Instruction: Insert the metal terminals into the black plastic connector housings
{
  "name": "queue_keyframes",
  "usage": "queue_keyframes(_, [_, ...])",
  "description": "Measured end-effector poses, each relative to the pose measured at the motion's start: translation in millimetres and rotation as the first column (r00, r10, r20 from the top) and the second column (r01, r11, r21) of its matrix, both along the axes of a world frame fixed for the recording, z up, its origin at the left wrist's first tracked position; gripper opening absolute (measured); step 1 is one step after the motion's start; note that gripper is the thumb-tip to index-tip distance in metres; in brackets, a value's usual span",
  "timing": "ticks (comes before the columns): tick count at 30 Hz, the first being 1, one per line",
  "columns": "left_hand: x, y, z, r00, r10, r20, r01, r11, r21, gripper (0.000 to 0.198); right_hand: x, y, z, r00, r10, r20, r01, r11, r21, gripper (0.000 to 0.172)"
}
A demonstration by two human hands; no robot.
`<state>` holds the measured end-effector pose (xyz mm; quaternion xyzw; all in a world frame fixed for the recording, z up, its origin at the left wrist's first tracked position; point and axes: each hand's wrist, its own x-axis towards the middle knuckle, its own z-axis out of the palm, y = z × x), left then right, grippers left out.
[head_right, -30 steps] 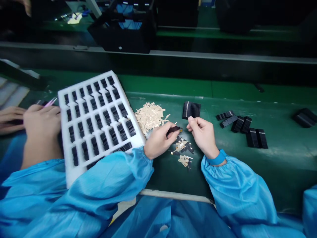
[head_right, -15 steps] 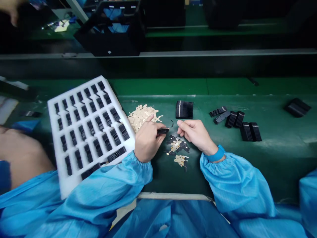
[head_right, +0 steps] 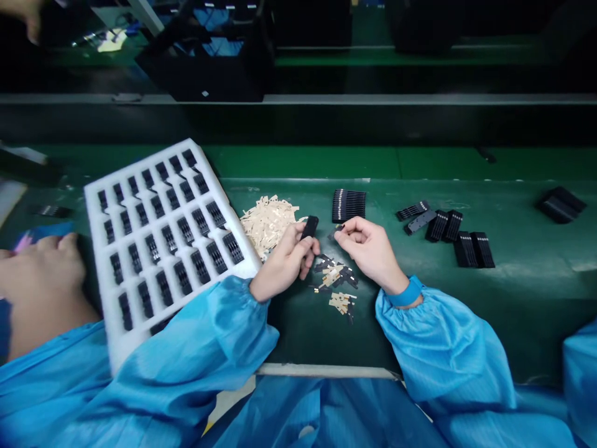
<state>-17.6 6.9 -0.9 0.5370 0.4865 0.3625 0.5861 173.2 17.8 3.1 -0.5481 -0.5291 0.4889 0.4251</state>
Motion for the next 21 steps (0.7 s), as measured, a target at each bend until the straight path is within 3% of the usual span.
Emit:
queue_keyframes(3, [2, 3, -1.9, 0.979, -0.062, 0.194, 0.098, 0.979, -0.180, 0.018, -2, -3, -3.5, 0.997, 0.005, 0.083, -0.014, 0.994, 0.108, 0.018])
queue_keyframes(9, [7, 2, -4.3, 0.921, 0.001, 0.390, 0.125, 0.947, -0.296, 0.018, -5, -11, -5.7, 0.962, 0.012, 0.274, -0.074, 0.973, 0.219, 0.012])
queue_keyframes(14, [12, -1, -1.9, 0.909, 0.056, 0.412, 0.105, 0.928, -0.359, 0.014, -8, -13, -2.9, 0.948, -0.048, 0.316, -0.041, 0.962, 0.270, 0.013])
queue_keyframes(21, [15, -2, 0.2, 0.909, 0.060, 0.411, 0.095, 0.933, -0.347, 0.015, -10, -15, -0.7, 0.924, -0.083, 0.373, -0.045, 0.945, 0.323, 0.017])
